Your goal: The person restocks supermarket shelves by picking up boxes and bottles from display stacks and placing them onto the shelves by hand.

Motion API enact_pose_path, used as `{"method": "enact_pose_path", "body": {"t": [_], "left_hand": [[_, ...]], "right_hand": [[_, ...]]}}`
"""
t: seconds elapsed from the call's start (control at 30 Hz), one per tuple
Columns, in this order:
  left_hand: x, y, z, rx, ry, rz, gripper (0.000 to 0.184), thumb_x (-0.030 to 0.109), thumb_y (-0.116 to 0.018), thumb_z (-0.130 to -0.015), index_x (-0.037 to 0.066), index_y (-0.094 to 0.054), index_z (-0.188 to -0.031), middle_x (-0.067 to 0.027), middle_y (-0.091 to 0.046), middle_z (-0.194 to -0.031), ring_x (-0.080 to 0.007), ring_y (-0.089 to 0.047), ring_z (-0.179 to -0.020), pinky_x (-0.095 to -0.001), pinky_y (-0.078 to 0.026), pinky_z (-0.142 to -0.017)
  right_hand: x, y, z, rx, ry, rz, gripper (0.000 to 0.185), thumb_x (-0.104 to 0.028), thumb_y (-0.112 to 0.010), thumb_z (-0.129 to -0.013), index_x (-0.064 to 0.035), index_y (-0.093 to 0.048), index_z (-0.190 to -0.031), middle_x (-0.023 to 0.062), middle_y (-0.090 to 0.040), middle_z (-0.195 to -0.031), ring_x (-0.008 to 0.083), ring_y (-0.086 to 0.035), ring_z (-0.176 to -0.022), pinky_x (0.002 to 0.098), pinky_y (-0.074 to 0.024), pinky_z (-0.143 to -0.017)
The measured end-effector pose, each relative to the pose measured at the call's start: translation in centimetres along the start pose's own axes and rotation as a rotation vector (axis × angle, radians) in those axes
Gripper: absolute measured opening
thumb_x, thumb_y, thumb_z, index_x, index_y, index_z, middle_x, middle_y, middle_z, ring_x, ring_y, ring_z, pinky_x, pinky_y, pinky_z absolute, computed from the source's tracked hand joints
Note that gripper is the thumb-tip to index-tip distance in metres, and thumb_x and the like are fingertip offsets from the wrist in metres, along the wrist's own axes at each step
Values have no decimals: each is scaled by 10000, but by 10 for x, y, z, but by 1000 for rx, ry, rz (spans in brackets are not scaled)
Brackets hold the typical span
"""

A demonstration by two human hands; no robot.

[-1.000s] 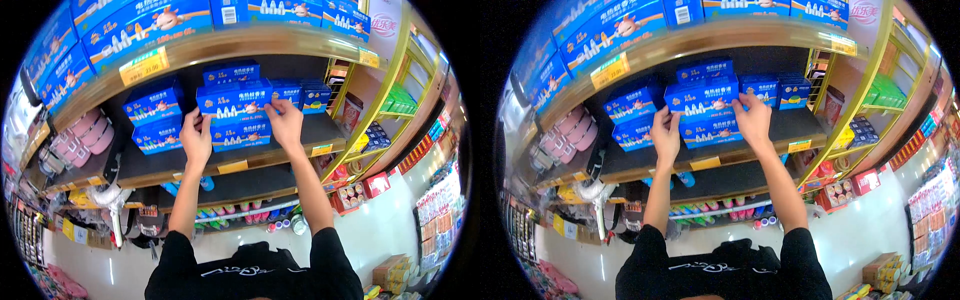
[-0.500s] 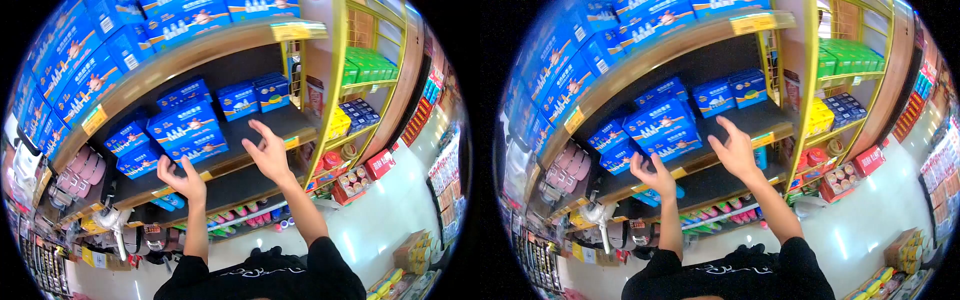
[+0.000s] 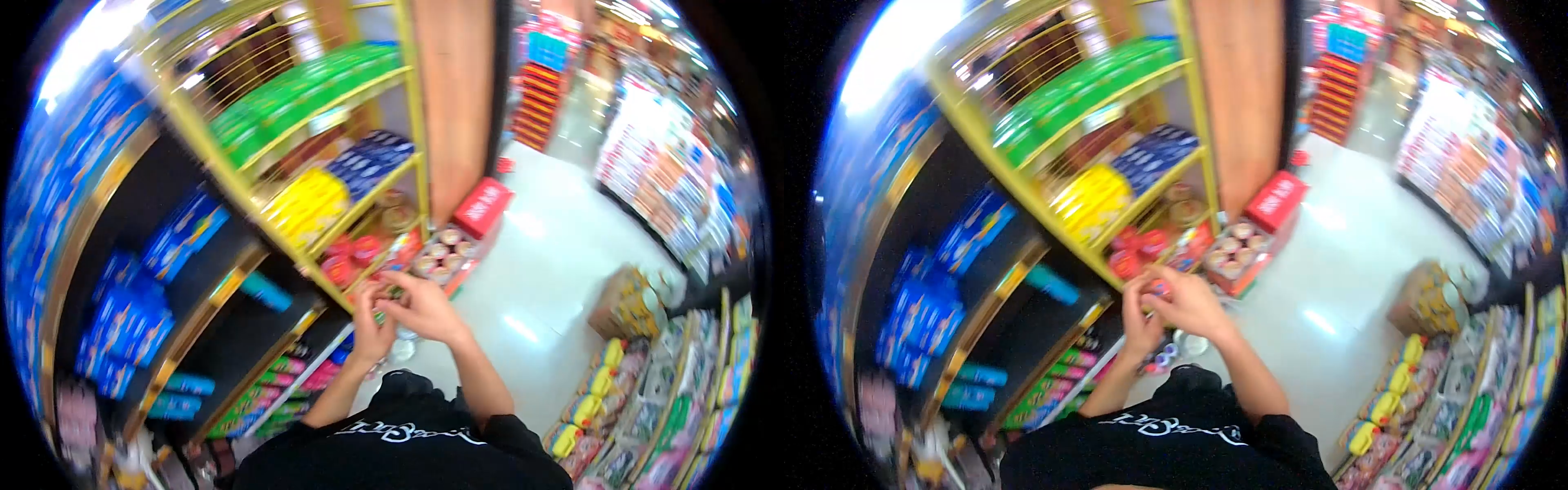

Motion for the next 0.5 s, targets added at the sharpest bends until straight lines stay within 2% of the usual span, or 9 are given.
{"method": "enact_pose_path", "body": {"t": [0.07,0.1,0.13,0.2,0.37,0.43,0.47,0.5], "left_hand": [[-13,-39,-10,-25,12,-4,370,76,-623,-920,-15,-475,-1247,-170,-515,-1206,-228,-616,-953,-358,-498,-856],[-22,-59,-13,-58,34,27,374,89,-633,-921,-14,-477,-1245,-162,-517,-1193,-220,-613,-944,-351,-497,-840],[-33,-77,-17,-87,57,51,377,101,-643,-922,-12,-480,-1243,-153,-518,-1180,-213,-610,-936,-344,-497,-823],[-47,-117,-29,-169,146,50,369,112,-655,-929,-9,-483,-1232,-156,-536,-1133,-209,-616,-857,-326,-496,-785],[-87,-245,-73,-379,311,148,349,72,-662,-904,0,-493,-1200,-110,-606,-954,-196,-621,-830,-320,-519,-740],[-83,-307,-107,-452,255,240,369,31,-663,-873,4,-496,-1201,-101,-609,-933,-200,-626,-835,-322,-525,-736],[-78,-341,-126,-485,225,287,382,11,-663,-857,7,-497,-1201,-97,-611,-923,-202,-629,-837,-323,-527,-735],[-76,-375,-142,-517,172,178,423,-31,-650,-825,16,-497,-1216,-116,-600,-988,-210,-632,-883,-323,-527,-749]], "right_hand": [[26,32,5,23,-51,-131,534,-237,-728,-862,49,-559,-1280,149,-705,-980,165,-683,-710,311,-542,-630],[36,51,7,46,-38,-115,544,-245,-725,-867,47,-551,-1292,165,-680,-1125,211,-701,-827,335,-570,-708],[55,65,7,51,-65,-82,553,-253,-721,-869,32,-545,-1309,175,-656,-1200,232,-700,-868,345,-574,-733],[80,103,9,102,-85,-116,546,-263,-711,-875,14,-548,-1317,181,-673,-1158,244,-703,-855,355,-572,-746],[169,203,6,119,-230,-18,512,-276,-690,-887,-10,-567,-1306,201,-686,-1087,295,-708,-837,372,-563,-762],[208,242,1,95,-267,82,485,-303,-681,-899,-19,-590,-1281,198,-697,-1029,334,-703,-821,373,-555,-754],[228,261,0,104,-297,71,472,-303,-676,-906,-20,-593,-1275,194,-700,-1024,325,-702,-809,370,-554,-748],[243,284,0,113,-324,64,461,-303,-670,-913,-20,-597,-1270,189,-703,-1019,317,-701,-798,366,-553,-742]]}}
Point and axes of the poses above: each hand's wrist, its own z-axis away from the middle knuckle, its own y-axis out of the back of the hand, x = y × z, the point moved 2 cm from there along -z, towards the middle knuckle
